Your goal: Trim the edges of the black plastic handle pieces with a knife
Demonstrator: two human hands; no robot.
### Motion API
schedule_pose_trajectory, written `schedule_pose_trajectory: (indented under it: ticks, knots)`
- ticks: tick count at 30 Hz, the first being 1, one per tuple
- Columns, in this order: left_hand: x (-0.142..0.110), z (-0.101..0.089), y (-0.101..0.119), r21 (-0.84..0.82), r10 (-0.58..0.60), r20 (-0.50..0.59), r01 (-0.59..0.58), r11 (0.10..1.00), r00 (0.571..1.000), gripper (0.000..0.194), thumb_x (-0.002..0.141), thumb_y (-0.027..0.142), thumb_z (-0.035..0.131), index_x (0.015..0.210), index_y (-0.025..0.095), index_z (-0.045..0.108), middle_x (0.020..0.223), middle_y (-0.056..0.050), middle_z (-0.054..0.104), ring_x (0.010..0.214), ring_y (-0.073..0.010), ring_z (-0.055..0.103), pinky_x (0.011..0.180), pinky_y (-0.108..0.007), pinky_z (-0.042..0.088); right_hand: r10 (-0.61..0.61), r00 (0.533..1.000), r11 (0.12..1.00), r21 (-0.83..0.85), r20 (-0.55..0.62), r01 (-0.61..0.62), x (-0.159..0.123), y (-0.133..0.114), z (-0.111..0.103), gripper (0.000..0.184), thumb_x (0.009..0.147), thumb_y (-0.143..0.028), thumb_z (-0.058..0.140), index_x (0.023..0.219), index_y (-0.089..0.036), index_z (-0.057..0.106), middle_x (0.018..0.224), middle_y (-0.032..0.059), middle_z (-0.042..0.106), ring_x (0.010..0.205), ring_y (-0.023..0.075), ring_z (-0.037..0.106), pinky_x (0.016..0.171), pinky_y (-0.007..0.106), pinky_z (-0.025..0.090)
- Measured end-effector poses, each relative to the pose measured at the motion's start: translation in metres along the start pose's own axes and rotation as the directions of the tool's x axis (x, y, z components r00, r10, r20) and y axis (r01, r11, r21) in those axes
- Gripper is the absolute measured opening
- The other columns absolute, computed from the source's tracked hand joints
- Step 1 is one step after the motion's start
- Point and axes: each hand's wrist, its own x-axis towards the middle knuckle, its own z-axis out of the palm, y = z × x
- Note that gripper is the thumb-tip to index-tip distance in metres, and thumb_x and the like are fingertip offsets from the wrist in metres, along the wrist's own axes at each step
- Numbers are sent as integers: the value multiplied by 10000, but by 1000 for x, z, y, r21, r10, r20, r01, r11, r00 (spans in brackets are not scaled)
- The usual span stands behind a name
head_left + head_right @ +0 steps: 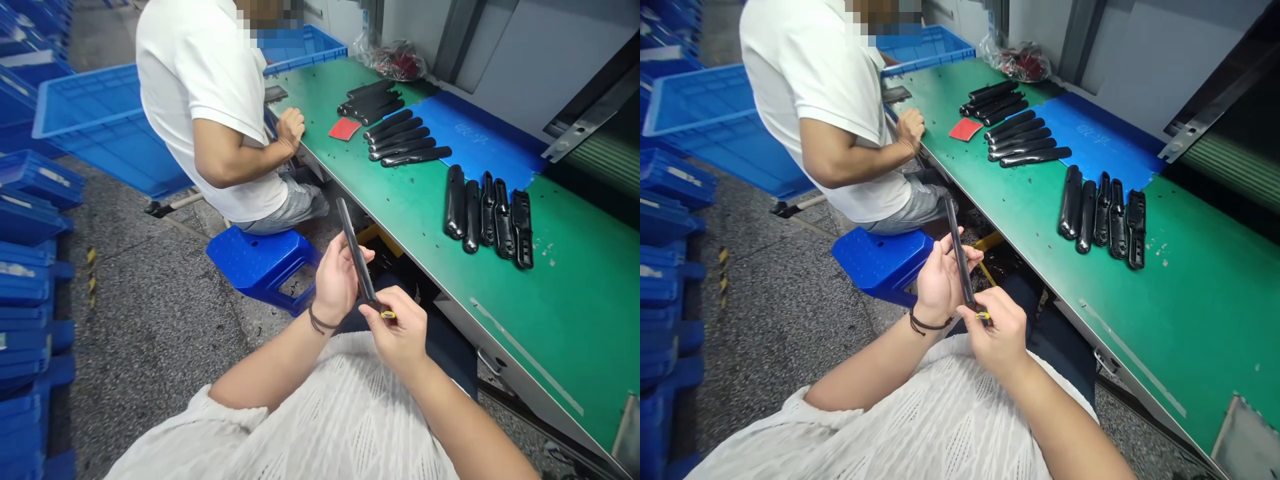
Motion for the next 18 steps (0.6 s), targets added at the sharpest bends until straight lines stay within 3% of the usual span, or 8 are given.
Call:
schedule_pose_trajectory:
  ticks: [3,5,8,11,12,14,16,18]
  knots:
    - [19,-40,-11,682,82,187,-190,707,979,388,1012,404,517,1295,175,650,1189,-154,698,1171,-284,668,1066,-458,507,9,998,1000,8,-61,-8,-2,1,-8,61,956,-248,683,952,-193,708,768,10,628,673,132,574,594,278,476]
    - [28,-67,-11,789,51,210,-200,581,976,270,906,239,635,1142,139,720,1201,-182,676,1237,-349,629,1148,-529,430,10,997,1000,15,-73,-8,-3,1,-13,69,959,-230,681,994,-187,721,774,12,632,671,128,572,592,275,472]
    - [23,-92,5,854,-50,318,-263,449,947,430,804,103,647,1225,162,712,1330,-174,625,1272,-358,616,1149,-527,438,25,996,1000,14,-80,-24,-3,2,-19,71,961,-234,683,994,-186,724,764,10,630,662,128,569,580,276,467]
    - [-2,-90,35,792,-169,599,-549,266,783,480,835,134,656,1302,244,674,1377,-105,632,1213,-291,658,1044,-434,531,-19,997,1000,-25,-75,17,-3,4,-24,40,950,-232,702,949,-192,703,772,14,643,664,130,582,584,277,482]
    - [-10,-84,45,747,-101,655,-623,232,749,395,884,151,623,1262,253,683,1262,-84,687,1108,-256,693,972,-404,556,-66,995,997,-50,-69,62,-2,5,-26,25,946,-215,705,949,-192,693,784,19,653,678,132,593,598,277,493]
    - [-22,-68,60,648,269,698,-745,158,664,257,940,185,573,1161,236,695,1058,-74,726,976,-237,702,885,-396,559,-186,982,977,-118,-37,180,-2,3,-28,62,936,-175,707,988,-193,678,814,29,673,722,140,621,638,279,513]
    - [-25,-52,64,510,533,713,-858,51,456,269,981,285,531,1195,218,680,1114,-120,724,1068,-287,690,934,-471,540,-290,956,938,-189,27,290,-3,-1,-29,122,930,-149,704,1039,-189,664,831,38,683,744,146,631,658,282,515]
    - [-20,-40,59,387,600,740,-922,-11,304,392,1033,417,419,1271,218,658,1241,-159,706,1205,-338,655,1030,-569,487,-364,925,895,-233,112,380,-5,-7,-28,146,936,-158,699,1073,-176,653,840,46,690,721,143,620,641,284,500]
